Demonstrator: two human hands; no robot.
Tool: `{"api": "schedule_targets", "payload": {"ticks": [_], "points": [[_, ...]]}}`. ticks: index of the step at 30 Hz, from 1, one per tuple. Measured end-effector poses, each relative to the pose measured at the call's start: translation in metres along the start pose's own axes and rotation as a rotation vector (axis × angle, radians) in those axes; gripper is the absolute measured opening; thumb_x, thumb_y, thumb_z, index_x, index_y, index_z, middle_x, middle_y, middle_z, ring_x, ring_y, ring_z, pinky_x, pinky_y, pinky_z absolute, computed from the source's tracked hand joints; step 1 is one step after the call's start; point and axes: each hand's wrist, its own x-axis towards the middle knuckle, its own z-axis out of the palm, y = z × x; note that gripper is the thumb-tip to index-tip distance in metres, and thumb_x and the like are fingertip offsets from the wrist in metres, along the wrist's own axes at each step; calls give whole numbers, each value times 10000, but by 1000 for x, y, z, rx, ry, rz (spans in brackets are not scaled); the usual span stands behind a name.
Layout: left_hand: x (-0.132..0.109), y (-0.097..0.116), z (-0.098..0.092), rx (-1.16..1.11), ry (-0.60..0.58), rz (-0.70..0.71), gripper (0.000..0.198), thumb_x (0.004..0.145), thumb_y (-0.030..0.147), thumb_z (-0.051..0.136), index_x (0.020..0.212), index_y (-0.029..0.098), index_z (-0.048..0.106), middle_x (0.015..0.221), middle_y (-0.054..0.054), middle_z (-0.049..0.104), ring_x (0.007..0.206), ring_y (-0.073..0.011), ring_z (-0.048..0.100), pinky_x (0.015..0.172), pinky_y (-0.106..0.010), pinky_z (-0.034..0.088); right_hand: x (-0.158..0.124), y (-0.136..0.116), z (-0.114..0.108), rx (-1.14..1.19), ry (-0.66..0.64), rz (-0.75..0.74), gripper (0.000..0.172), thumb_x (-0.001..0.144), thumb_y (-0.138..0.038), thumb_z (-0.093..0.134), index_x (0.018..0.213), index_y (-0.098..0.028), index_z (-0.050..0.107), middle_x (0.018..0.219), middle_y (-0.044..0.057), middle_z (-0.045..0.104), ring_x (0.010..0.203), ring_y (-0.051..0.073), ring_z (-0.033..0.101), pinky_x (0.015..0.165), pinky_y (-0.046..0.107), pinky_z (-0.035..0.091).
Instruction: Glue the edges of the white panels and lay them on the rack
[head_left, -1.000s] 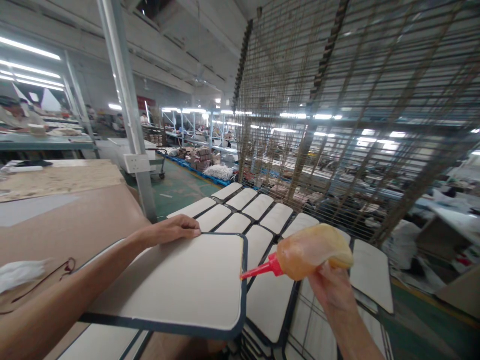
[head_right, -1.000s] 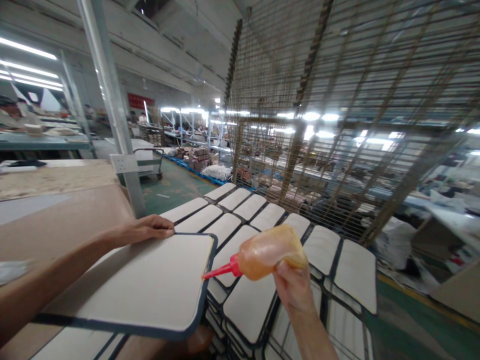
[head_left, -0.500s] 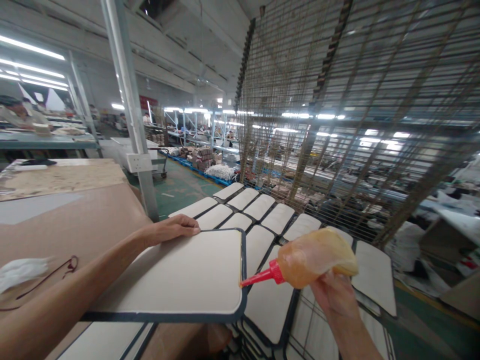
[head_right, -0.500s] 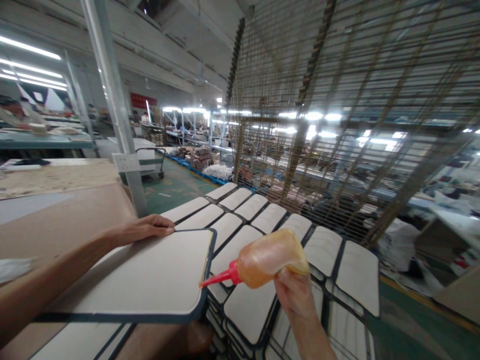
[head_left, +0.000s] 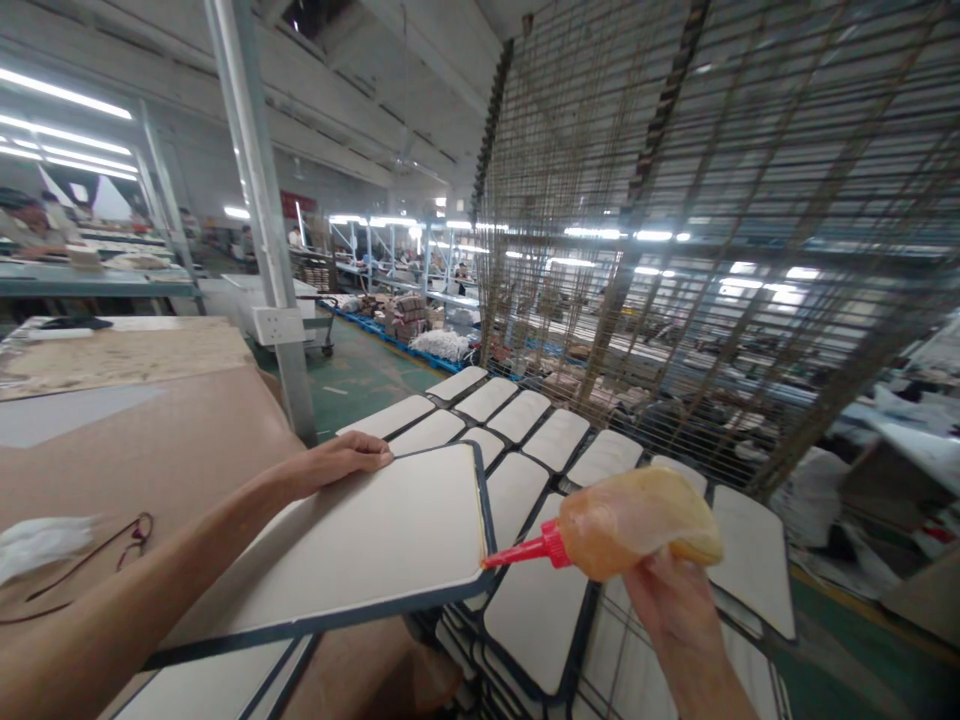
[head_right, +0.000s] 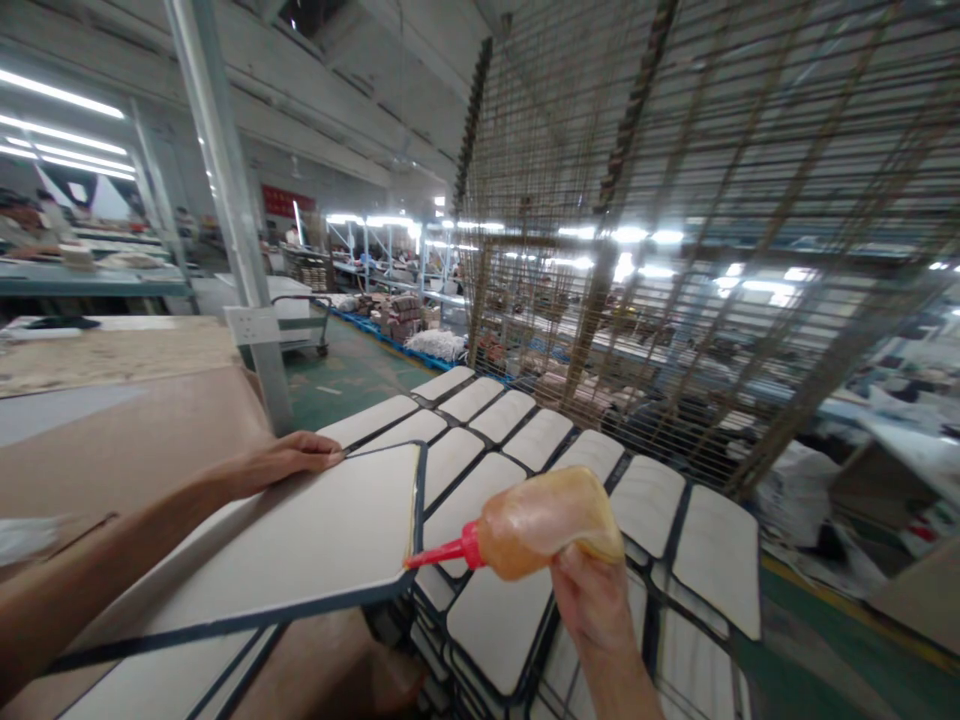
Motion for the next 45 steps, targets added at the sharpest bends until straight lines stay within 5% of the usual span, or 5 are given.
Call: {"api": "schedule_targets", "payload": {"ticks": [13, 22, 36, 45], "points": [[13, -26, 8, -286, 214, -1, 314, 571, 408, 751, 666, 157, 587, 547, -3, 641, 458, -140, 563, 423, -212, 403, -1, -1, 16, 58, 105, -154, 408, 592, -256, 778, 978, -285, 648, 597, -55, 660, 552, 116, 590, 617, 223, 491], [21, -46, 24, -415, 188, 59, 323, 667, 449, 696, 729, 175, 535, 565, 36, 592, 473, -113, 531, 428, -192, 364, 10, 7, 20, 69, 124, -180, 221, 619, -203, 748, 821, -227, 663, 647, -45, 667, 567, 105, 588, 616, 224, 490], [20, -54, 39, -456, 206, 70, 363, 633, 486, 699, 713, 177, 525, 536, 39, 546, 520, -140, 553, 442, -208, 377, 30, 24, 21, 60, 141, -106, 323, 586, -221, 761, 893, -207, 658, 766, -6, 683, 724, 150, 617, 725, 305, 520], [17, -51, 41, -542, 212, 28, 382, 596, 444, 748, 728, 175, 512, 564, 38, 590, 494, -123, 560, 440, -201, 402, 23, 33, 21, 101, 92, -45, 260, 596, -213, 768, 839, -227, 676, 743, -45, 688, 700, 100, 612, 714, 201, 494]]}}
